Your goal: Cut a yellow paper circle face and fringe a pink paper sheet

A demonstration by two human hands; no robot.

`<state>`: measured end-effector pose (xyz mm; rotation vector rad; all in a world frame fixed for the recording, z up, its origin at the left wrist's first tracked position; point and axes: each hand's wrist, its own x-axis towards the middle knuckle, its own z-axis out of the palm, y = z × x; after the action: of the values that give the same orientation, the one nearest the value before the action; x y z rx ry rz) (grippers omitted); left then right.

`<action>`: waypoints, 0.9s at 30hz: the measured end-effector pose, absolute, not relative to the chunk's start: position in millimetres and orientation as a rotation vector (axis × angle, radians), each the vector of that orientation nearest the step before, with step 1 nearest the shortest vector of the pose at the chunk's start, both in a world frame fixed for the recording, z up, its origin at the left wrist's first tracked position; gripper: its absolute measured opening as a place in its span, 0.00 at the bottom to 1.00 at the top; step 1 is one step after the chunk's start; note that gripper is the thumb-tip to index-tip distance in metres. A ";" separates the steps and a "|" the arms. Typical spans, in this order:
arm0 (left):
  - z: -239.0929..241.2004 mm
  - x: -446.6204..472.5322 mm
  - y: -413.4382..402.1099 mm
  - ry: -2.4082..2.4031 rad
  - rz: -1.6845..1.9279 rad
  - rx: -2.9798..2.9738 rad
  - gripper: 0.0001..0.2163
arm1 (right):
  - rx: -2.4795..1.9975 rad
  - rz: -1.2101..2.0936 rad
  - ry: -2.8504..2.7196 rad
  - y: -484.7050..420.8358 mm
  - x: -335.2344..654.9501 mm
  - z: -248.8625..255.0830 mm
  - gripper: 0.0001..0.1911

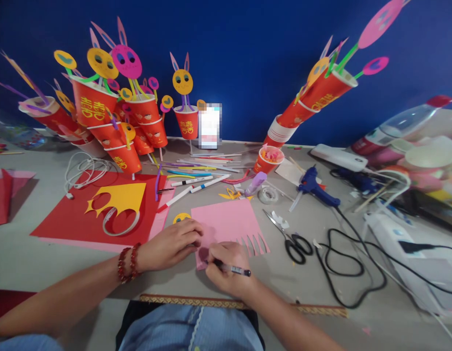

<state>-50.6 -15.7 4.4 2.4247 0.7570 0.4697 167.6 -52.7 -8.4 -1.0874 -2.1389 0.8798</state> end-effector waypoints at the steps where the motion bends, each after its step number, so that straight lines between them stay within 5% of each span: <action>1: 4.4 -50.5 -15.7 0.758 0.471 2.425 0.04 | -1.084 0.883 -2.135 -52.8 167.6 -8.5 0.06; 27: 2.6 -51.1 -15.4 0.754 0.465 2.419 0.05 | -0.966 0.914 -2.085 -54.5 166.8 -6.1 0.07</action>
<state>-51.1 -15.4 2.6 2.4193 0.7545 0.4651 166.8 -54.5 -6.1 -0.9659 -2.0852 0.9138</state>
